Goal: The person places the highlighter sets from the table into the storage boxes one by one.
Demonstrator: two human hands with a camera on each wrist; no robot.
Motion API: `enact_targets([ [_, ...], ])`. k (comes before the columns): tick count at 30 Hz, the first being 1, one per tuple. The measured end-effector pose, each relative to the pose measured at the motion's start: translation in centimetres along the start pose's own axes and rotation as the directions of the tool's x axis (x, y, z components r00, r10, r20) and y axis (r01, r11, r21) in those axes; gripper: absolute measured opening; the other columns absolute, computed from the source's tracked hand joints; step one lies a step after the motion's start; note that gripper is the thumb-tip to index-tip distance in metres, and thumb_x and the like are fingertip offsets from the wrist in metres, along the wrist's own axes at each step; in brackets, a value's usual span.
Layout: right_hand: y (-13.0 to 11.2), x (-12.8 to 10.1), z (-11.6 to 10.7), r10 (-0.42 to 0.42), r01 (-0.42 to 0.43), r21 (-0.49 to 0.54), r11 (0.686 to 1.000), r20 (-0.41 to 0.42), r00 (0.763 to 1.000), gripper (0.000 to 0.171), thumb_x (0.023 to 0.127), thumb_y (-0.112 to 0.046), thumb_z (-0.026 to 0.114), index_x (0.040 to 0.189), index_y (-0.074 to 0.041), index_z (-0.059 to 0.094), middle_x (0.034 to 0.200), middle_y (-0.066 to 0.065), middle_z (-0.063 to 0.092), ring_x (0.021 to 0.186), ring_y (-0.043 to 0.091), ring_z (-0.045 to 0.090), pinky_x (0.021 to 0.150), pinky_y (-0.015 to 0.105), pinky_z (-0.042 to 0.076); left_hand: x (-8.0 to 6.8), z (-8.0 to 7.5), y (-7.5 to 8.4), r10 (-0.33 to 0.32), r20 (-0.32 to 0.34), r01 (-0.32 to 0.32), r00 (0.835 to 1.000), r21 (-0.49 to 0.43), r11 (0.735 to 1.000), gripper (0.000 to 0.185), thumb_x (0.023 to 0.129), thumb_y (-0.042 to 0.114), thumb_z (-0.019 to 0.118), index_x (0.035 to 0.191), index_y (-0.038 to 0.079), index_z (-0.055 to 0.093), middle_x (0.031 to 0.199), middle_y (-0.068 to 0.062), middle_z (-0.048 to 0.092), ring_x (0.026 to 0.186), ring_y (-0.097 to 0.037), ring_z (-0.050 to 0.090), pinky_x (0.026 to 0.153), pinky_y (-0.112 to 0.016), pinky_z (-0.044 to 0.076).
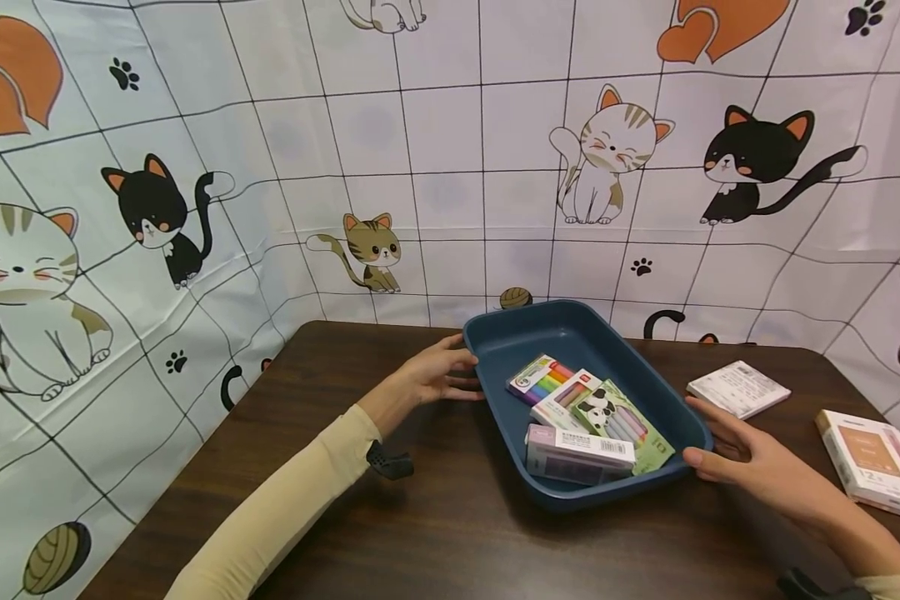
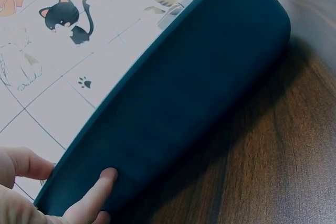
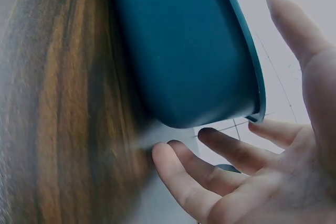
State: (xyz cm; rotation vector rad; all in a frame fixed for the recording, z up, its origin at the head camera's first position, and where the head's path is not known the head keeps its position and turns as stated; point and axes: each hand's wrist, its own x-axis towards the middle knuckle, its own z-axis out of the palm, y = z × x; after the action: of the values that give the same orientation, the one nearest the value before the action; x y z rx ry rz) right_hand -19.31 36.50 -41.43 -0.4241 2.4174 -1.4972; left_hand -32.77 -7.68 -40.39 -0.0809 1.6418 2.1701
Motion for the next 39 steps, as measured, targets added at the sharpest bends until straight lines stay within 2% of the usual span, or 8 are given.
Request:
enact_targets([
  [2, 0.2, -0.1, -0.2, -0.003, 0.003, -0.012, 1.0, -0.012, 1.0, 0.073, 0.109, -0.017, 0.05, 0.166, -0.017, 0.004, 0.16, 0.039, 0.002, 0.109, 0.002, 0.063, 0.086, 0.036, 0.058, 0.0, 0.0, 0.0, 0.001, -0.003, -0.001, 1.0, 0.001, 1.0, 0.085, 0.093, -0.002, 0.065, 0.163, 0.023, 0.024, 0.127, -0.025, 0.05, 0.111, -0.047, 0.059, 0.078, -0.056, 0.059],
  [11, 1.1, 0.0, -1.1, -0.062, 0.053, -0.093, 0.994, -0.1, 0.993, 0.058, 0.113, -0.021, 0.04, 0.164, -0.008, 0.016, 0.156, 0.039, 0.017, 0.111, -0.014, 0.051, 0.082, 0.037, 0.06, -0.2, 0.1, 0.1, 0.002, 0.0, -0.002, 1.0, 0.014, 1.0, 0.083, 0.095, -0.002, 0.063, 0.163, 0.022, 0.023, 0.127, -0.026, 0.051, 0.11, -0.046, 0.06, 0.078, -0.056, 0.059],
  [14, 1.4, 0.1, -1.4, -0.063, 0.051, -0.098, 0.994, -0.127, 0.99, 0.056, 0.114, -0.022, 0.036, 0.162, -0.002, 0.018, 0.153, 0.032, 0.029, 0.109, -0.013, 0.052, 0.081, 0.037, 0.06, -0.2, 0.1, 0.1, 0.002, -0.001, -0.002, 1.0, 0.012, 1.0, 0.084, 0.094, -0.001, 0.065, 0.163, 0.022, 0.023, 0.126, -0.025, 0.051, 0.109, -0.045, 0.06, 0.078, -0.056, 0.059],
  [15, 1.5, 0.1, -1.5, -0.065, 0.052, -0.104, 0.993, -0.13, 0.989, 0.056, 0.114, -0.022, 0.036, 0.161, 0.001, 0.017, 0.151, 0.028, 0.034, 0.109, -0.013, 0.053, 0.08, 0.037, 0.06, -0.2, 0.0, 0.1, 0.002, -0.001, -0.002, 1.0, 0.011, 1.0, 0.084, 0.094, -0.001, 0.065, 0.163, 0.022, 0.023, 0.126, -0.025, 0.05, 0.108, -0.045, 0.061, 0.078, -0.056, 0.059],
  [18, 1.6, 0.1, -2.0, -0.061, 0.044, -0.112, 0.993, -0.148, 0.987, 0.057, 0.114, -0.023, 0.036, 0.159, 0.006, 0.017, 0.141, -0.001, 0.052, 0.105, -0.008, 0.058, 0.078, 0.035, 0.06, -0.2, 0.0, 0.0, 0.002, 0.001, -0.002, 1.0, 0.01, 1.0, 0.084, 0.094, -0.002, 0.064, 0.163, 0.022, 0.022, 0.126, -0.026, 0.05, 0.109, -0.045, 0.06, 0.078, -0.056, 0.059],
  [22, 1.5, -0.2, -2.8, -0.077, 0.061, -0.102, 0.993, -0.154, 0.985, 0.057, 0.114, -0.021, 0.036, 0.159, 0.007, 0.017, 0.127, -0.028, 0.055, 0.105, -0.004, 0.061, 0.077, 0.034, 0.061, -0.2, 0.0, 0.1, -0.001, 0.003, 0.001, 1.0, 0.005, 1.0, 0.085, 0.094, -0.002, 0.065, 0.163, 0.022, 0.022, 0.128, -0.027, 0.049, 0.111, -0.045, 0.059, 0.078, -0.056, 0.059],
  [31, 1.6, 0.1, -3.4, -0.072, 0.056, -0.119, 0.991, -0.139, 0.988, 0.061, 0.113, -0.021, 0.038, 0.157, 0.012, 0.011, 0.125, -0.032, 0.049, 0.105, -0.003, 0.062, 0.078, 0.033, 0.06, 0.0, -0.3, 0.1, -0.003, 0.0, 0.003, 1.0, -0.012, 1.0, 0.085, 0.094, -0.003, 0.066, 0.163, 0.023, 0.024, 0.127, -0.026, 0.049, 0.114, -0.046, 0.057, 0.078, -0.057, 0.059],
  [39, 2.7, 0.1, -3.4, -0.105, 0.09, -0.09, 0.992, -0.182, 0.978, 0.055, 0.112, -0.016, 0.04, 0.157, 0.008, 0.02, 0.126, -0.029, 0.055, 0.106, -0.002, 0.063, 0.077, 0.028, 0.059, 0.1, -0.4, 0.0, -0.009, 0.013, 0.009, 1.0, -0.015, 1.0, 0.087, 0.092, -0.003, 0.067, 0.163, 0.022, 0.023, 0.127, -0.027, 0.047, 0.109, -0.045, 0.06, 0.078, -0.056, 0.059],
])
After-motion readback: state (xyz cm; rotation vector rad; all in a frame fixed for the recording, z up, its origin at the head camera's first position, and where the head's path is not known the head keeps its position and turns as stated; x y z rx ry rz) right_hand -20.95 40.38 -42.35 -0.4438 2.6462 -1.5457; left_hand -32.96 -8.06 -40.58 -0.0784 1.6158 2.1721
